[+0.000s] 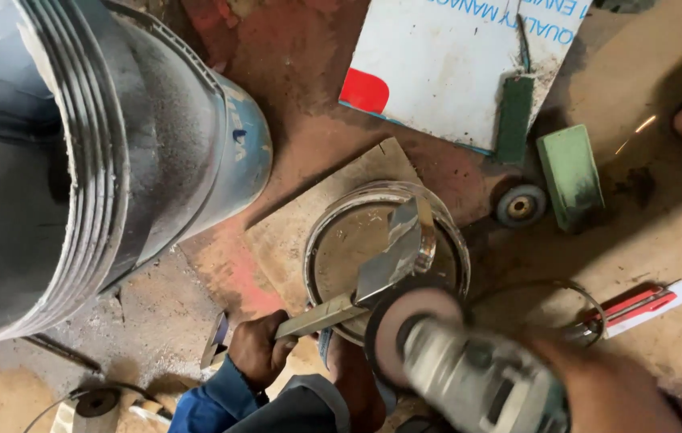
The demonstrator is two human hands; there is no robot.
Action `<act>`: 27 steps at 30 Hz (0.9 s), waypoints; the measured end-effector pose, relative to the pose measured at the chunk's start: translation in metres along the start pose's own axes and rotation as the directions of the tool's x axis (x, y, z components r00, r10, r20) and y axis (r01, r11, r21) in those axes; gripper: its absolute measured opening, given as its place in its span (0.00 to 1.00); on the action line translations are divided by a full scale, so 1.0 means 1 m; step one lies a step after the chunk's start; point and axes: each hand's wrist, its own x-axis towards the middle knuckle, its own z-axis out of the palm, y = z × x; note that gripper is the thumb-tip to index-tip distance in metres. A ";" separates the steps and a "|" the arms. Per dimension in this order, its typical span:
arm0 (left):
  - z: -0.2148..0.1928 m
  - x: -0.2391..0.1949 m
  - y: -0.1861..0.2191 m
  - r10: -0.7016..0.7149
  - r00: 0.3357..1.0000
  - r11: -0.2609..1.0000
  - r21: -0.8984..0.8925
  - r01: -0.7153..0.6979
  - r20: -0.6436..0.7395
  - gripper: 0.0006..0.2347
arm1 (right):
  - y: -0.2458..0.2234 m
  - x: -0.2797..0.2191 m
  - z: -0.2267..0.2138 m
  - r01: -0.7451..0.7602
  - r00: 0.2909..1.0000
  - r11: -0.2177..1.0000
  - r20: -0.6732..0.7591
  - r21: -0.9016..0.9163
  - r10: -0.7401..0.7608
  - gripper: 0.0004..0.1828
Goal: A person uses a handheld angle grinder to smooth the edges of a metal bar while holding it against a metal base on the floor.
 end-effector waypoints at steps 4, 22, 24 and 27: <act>-0.002 0.000 0.002 -0.040 0.999 0.999 0.006 0.040 0.018 0.31 | 0.042 0.046 0.033 -0.069 0.995 0.995 0.065 -0.068 0.073 0.41; -0.007 0.004 0.007 -0.018 1.000 1.000 -0.020 0.018 0.015 0.31 | 0.020 0.041 -0.023 0.010 1.000 0.856 -0.025 0.517 0.003 0.39; -0.006 0.005 0.007 0.003 1.000 1.000 -0.027 -0.003 -0.006 0.29 | 0.035 0.060 -0.022 0.077 0.992 0.843 0.048 0.533 -0.121 0.53; -0.006 0.007 0.011 -0.020 1.000 1.000 -0.013 0.020 -0.008 0.31 | 0.021 0.049 -0.041 0.035 0.995 0.897 0.065 0.441 -0.070 0.50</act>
